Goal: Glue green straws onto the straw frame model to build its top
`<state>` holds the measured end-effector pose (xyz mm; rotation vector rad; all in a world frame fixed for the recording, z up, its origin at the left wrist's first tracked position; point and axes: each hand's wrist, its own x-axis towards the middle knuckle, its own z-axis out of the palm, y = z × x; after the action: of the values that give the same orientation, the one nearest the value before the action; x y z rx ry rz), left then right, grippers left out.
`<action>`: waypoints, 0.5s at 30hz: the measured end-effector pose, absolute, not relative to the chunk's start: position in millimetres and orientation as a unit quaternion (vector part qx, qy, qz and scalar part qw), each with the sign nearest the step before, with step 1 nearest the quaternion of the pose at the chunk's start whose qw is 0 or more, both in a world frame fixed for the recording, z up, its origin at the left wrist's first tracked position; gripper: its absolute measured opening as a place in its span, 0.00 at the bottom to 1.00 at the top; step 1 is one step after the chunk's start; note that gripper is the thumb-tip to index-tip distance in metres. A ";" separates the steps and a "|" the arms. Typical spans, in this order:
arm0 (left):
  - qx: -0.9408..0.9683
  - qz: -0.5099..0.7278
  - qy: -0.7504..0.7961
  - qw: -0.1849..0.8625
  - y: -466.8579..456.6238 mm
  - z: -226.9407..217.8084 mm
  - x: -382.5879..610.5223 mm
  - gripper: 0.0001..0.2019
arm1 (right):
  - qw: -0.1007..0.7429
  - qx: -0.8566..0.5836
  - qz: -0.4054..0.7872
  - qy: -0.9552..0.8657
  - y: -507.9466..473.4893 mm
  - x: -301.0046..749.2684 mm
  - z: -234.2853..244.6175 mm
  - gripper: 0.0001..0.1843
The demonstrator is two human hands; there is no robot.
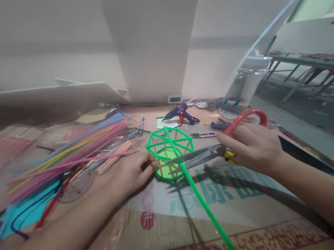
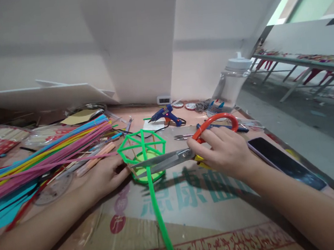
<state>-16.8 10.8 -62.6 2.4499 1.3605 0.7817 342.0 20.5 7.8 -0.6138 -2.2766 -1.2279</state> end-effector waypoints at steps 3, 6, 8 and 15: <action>0.845 0.258 0.452 0.120 9.9 -65.1 -20.9 0.11 | 0.245 -0.209 -0.464 -0.826 16.6 345.5 9.4 0.12; 0.848 0.258 0.448 0.117 8.6 -63.7 -20.4 0.10 | 0.255 -0.211 -0.476 -0.815 16.0 344.6 10.5 0.10; 0.849 0.258 0.447 0.113 7.6 -61.9 -18.8 0.10 | 0.254 -0.217 -0.478 -0.812 16.0 342.9 11.1 0.10; 0.851 0.255 0.447 0.103 4.9 -56.6 -17.4 0.11 | 0.253 -0.205 -0.477 -0.816 12.7 339.5 13.5 0.12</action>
<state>-17.4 4.9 -56.6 2.5127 1.3182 0.7524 339.5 12.7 13.5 -0.5579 -2.2178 -1.2974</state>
